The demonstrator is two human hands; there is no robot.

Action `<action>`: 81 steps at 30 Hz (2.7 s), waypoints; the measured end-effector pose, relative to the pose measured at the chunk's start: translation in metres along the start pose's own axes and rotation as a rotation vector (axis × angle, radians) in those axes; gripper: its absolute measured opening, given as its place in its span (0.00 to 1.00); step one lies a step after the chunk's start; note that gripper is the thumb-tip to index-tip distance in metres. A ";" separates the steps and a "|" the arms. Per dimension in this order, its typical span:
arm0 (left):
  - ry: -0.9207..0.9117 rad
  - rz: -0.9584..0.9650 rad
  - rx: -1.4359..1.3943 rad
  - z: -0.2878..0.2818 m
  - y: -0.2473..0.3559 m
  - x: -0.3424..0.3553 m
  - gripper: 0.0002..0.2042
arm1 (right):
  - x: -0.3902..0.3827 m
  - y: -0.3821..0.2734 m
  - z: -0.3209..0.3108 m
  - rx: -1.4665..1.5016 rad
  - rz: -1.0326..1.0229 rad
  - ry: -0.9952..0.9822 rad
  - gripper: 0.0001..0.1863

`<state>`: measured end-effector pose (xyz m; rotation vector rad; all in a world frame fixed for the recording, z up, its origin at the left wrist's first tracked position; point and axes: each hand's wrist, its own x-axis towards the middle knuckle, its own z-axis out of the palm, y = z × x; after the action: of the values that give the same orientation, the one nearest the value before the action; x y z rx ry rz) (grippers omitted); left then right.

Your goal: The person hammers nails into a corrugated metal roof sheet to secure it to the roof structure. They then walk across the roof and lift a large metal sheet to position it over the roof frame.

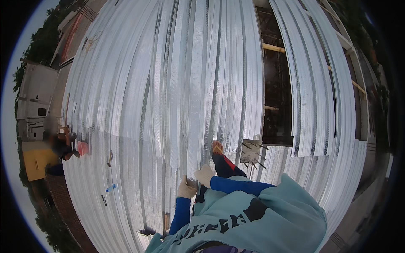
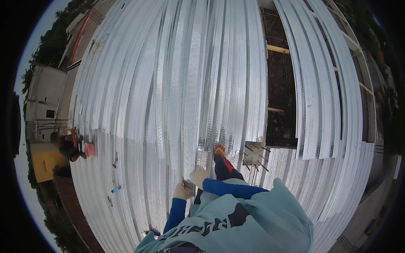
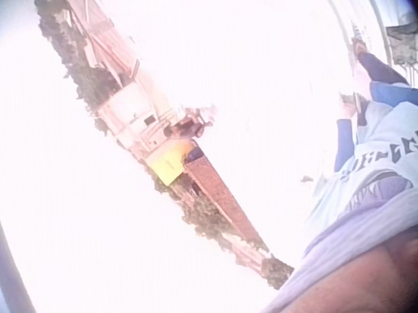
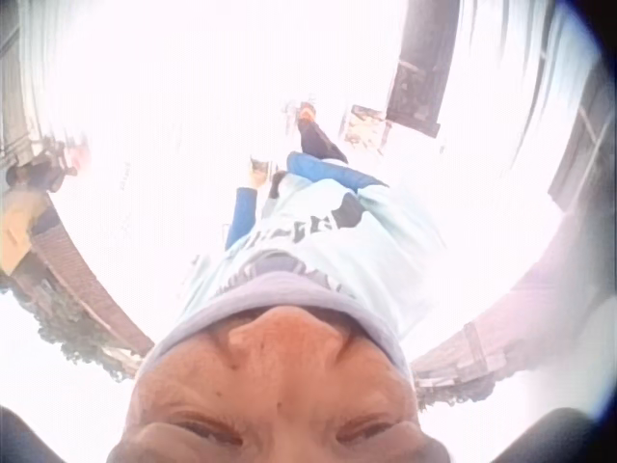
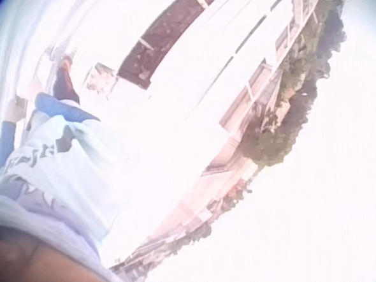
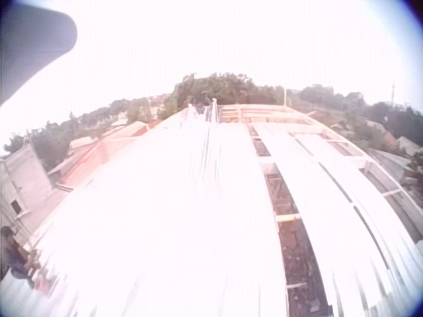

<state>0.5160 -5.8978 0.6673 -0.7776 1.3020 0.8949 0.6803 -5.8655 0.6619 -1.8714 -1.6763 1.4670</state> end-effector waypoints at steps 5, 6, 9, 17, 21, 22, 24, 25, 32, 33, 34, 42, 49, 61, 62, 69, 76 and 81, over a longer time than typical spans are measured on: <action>0.097 0.109 -0.070 0.027 0.018 -0.027 0.17 | -0.001 -0.100 -0.094 0.357 0.367 -0.167 0.20; 0.109 0.113 -0.080 0.036 0.022 -0.034 0.17 | 0.006 -0.105 -0.096 0.383 0.386 -0.172 0.20; 0.092 0.129 -0.078 0.073 0.035 -0.039 0.16 | 0.038 -0.096 -0.083 0.321 0.240 -0.132 0.18; 0.029 0.084 -0.083 0.119 0.074 -0.010 0.13 | 0.097 -0.102 -0.110 -0.474 -0.466 -0.171 0.12; -0.081 0.046 -0.011 0.139 0.097 0.002 0.12 | 0.129 -0.098 -0.092 -0.109 -0.218 -0.045 0.06; -0.158 0.071 0.054 0.146 0.101 -0.004 0.13 | 0.137 -0.120 -0.106 0.039 -0.082 -0.082 0.07; -0.046 0.081 -0.008 0.180 0.104 -0.037 0.14 | 0.140 -0.178 -0.144 0.532 0.401 -0.088 0.09; -0.114 0.068 -0.004 0.169 0.111 -0.019 0.12 | 0.150 -0.173 -0.142 0.161 0.096 -0.151 0.09; -0.120 0.794 1.681 0.219 0.161 -0.052 0.34 | 0.206 -0.148 -0.135 -0.449 -0.396 -0.229 0.11; -0.124 0.796 1.639 0.219 0.165 -0.043 0.38 | 0.213 -0.163 -0.150 -0.716 -0.535 -0.325 0.11; -0.153 0.738 1.641 0.233 0.169 -0.045 0.37 | 0.222 -0.156 -0.146 -0.373 -0.222 -0.265 0.11; -0.192 0.675 1.655 0.295 0.190 -0.045 0.34 | 0.260 -0.213 -0.185 0.506 0.513 0.021 0.09; -0.252 0.752 1.632 0.342 0.200 -0.040 0.29 | 0.307 -0.196 -0.196 0.577 0.371 -0.019 0.11; 0.014 0.018 0.025 0.435 0.187 0.054 0.16 | 0.385 -0.155 -0.285 -0.191 -0.329 -0.076 0.09; 0.041 0.011 -0.035 0.441 0.186 0.060 0.15 | 0.389 -0.156 -0.298 -0.282 -0.383 -0.070 0.08; 0.141 -0.013 -0.097 0.547 0.171 0.063 0.17 | 0.458 -0.124 -0.344 -0.375 -0.476 0.055 0.03; -0.045 0.012 -0.023 0.594 0.159 0.113 0.12 | 0.493 -0.116 -0.426 -0.606 -0.568 -0.019 0.04; -0.362 -0.019 0.087 0.641 0.129 0.085 0.30 | 0.516 -0.108 -0.452 0.055 -0.055 -0.085 0.12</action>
<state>0.6992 -5.2646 0.6601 -0.5292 1.0054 0.9092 0.8821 -5.2016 0.6917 -1.7435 -1.6928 1.5750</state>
